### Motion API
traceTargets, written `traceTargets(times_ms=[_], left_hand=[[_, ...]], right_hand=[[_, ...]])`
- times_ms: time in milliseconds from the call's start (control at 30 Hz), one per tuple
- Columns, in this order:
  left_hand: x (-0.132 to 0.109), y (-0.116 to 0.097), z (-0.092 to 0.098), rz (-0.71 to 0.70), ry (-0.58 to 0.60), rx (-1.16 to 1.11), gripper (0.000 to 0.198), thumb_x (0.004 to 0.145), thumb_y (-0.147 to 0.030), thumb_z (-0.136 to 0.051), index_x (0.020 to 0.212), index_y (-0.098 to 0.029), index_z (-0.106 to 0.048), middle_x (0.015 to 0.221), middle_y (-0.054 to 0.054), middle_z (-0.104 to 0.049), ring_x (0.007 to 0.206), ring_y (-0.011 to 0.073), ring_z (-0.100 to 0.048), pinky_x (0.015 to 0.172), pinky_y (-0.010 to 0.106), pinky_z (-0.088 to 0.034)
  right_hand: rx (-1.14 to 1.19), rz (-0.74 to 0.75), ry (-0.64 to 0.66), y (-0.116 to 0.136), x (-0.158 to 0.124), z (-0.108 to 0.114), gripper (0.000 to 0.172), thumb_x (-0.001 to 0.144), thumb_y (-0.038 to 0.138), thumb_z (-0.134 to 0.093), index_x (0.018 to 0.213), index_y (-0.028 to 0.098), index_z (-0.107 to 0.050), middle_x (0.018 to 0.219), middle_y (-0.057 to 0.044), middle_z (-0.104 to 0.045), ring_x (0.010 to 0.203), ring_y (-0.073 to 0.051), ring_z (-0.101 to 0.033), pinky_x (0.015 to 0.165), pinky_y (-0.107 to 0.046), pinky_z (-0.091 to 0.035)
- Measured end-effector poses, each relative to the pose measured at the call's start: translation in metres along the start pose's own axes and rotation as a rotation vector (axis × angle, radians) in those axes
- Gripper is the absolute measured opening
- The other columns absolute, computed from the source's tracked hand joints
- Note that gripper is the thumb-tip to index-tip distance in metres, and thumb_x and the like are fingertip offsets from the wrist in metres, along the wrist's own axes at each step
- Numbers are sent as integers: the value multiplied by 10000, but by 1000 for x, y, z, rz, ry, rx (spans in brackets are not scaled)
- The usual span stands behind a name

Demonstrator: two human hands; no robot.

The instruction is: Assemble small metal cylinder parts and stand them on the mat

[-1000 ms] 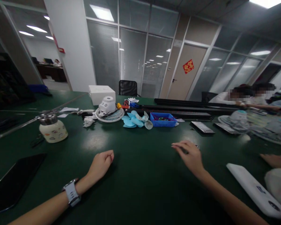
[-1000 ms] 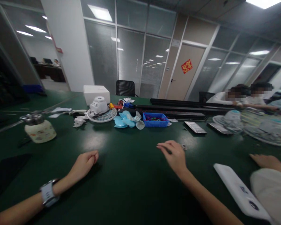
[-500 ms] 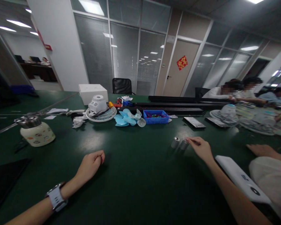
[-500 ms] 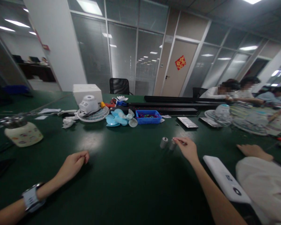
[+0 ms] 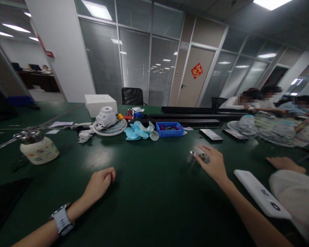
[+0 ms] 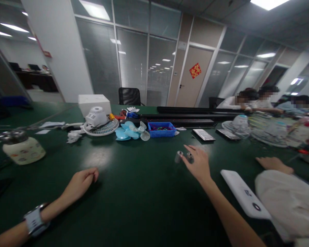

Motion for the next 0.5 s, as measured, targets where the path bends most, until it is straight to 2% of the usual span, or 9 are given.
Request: traceTargets(times_ms=[100,233,367,433,500], left_hand=[[0,0,0,-4,5,-1,260,750,-232,-306,594,-210,-514,530,-22,-523,545,168,-529,579,267,-350],[0,0,0,-6,7,-6,259,758,-217,-316,605,-208,-525,547,-23,-541,557,165,-536,582,264,-351],[0,-1,0,-25,-5,-22,266,768,-203,-326,607,-204,-537,552,-22,-546,564,165,-540,587,264,-353],[0,-3,0,-37,-16,-50,271,785,-207,-334,622,-201,-550,556,-22,-547,561,162,-538,586,264,-359],[-2,-9,0,-58,-28,-90,274,809,-215,-345,678,-198,-585,577,-21,-559,567,160,-539,587,265,-373]], right_hand=[[-95,71,118,24,0,-22,532,868,508,-515,1295,192,-544,1167,-117,-644,1191,-305,-506,1028,-533,-284],[-132,100,129,33,3,-36,459,910,484,-445,1228,185,-586,1056,-112,-693,1177,-293,-529,1075,-578,-156],[-33,73,73,41,3,-29,425,909,473,-464,1209,199,-589,1031,-94,-695,1051,-258,-603,1078,-553,-175],[72,67,88,58,0,-30,443,892,482,-503,1240,213,-558,1032,-76,-690,1017,-241,-616,1077,-538,-202],[217,73,139,87,-4,-35,475,868,490,-551,1265,230,-524,1030,-54,-687,1021,-232,-616,1075,-534,-222]])
Point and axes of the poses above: each hand's wrist, its own x-axis towards the middle knuckle, its own z-axis out of the back of the hand, y = z × x, the point moved 10 cm from there along x, towards the middle knuckle
